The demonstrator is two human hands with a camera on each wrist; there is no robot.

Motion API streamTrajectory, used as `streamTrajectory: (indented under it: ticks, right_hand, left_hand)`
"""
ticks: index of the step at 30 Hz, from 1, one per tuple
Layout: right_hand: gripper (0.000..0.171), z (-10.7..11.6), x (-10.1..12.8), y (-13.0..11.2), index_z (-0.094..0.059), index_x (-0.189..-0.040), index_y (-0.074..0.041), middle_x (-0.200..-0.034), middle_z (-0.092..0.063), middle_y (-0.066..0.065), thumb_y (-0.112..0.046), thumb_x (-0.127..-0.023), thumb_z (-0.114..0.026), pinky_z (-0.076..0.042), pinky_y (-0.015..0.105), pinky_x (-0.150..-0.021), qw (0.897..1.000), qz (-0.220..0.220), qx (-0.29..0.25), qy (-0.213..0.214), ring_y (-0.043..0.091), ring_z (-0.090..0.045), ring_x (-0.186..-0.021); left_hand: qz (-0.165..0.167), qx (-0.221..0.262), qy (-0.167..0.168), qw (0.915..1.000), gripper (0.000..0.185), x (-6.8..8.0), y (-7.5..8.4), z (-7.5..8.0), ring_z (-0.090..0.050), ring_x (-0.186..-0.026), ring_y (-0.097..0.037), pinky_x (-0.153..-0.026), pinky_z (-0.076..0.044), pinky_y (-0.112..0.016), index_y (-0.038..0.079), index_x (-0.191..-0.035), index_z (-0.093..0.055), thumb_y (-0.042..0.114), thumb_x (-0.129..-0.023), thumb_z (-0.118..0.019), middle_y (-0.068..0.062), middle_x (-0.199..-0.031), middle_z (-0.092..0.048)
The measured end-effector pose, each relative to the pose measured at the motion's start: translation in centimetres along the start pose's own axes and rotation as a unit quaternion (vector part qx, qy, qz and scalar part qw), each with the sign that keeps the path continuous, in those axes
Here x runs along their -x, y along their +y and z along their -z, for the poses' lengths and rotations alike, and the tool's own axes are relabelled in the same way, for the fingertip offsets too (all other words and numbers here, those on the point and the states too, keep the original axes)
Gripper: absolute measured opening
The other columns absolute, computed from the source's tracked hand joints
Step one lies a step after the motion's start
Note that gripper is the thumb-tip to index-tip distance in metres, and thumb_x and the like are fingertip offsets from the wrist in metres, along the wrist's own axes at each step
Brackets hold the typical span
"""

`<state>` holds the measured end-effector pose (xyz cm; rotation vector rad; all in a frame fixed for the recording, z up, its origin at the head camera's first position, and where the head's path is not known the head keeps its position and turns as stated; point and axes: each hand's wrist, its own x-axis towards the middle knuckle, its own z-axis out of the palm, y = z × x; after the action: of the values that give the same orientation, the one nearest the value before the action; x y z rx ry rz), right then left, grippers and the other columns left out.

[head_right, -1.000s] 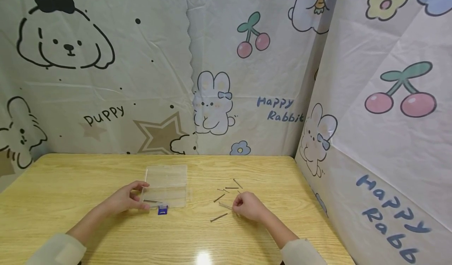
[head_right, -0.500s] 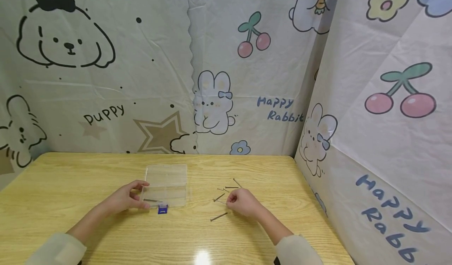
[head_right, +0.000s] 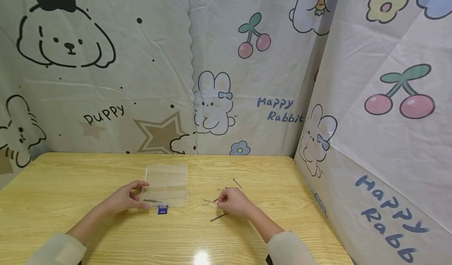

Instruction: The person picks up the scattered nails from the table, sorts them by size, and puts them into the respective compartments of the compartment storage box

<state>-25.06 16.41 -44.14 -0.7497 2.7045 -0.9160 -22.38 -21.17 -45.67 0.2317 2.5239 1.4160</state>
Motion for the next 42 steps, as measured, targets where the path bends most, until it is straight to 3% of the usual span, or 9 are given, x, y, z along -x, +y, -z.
streamTrajectory:
  ticks: [12,20,42]
  right_hand:
    - [0.007,-0.4,-1.4,-1.8,-0.066,-0.077,-0.01,-0.073,-0.057,-0.005,-0.009,-0.082,-0.061,-0.041,0.021,-0.061,1.0,0.011,0.018,0.001,0.006,-0.047,-0.064]
    - [0.007,-1.0,-2.3,-3.0,-0.066,-0.078,-0.008,-0.073,-0.057,-0.004,-0.009,-0.083,-0.062,-0.038,0.02,-0.057,1.0,0.023,0.012,-0.004,0.005,-0.04,-0.055]
    - [0.007,-2.7,-4.6,-6.3,-0.066,-0.079,-0.009,-0.074,-0.058,-0.006,-0.012,-0.084,-0.063,-0.04,0.019,-0.06,0.999,0.03,0.006,-0.028,0.004,-0.043,-0.059]
  left_hand:
    - [0.003,-0.004,0.002,1.0,0.08,0.2,0.2,0.0,-0.049,-0.098,-0.026,-0.077,-0.044,-0.033,0.003,-0.133,-0.042,0.03,-0.07,-0.082,-0.022,-0.131,-0.042]
    - [0.002,0.002,0.001,1.0,0.08,0.2,0.1,0.0,-0.049,-0.098,-0.026,-0.076,-0.044,-0.032,0.003,-0.133,-0.042,0.03,-0.07,-0.082,-0.022,-0.13,-0.042]
    - [0.008,0.0,0.003,1.0,0.08,-0.2,-0.1,0.0,-0.047,-0.093,-0.024,-0.072,-0.042,-0.031,0.004,-0.132,-0.043,0.03,-0.068,-0.083,-0.021,-0.128,-0.043]
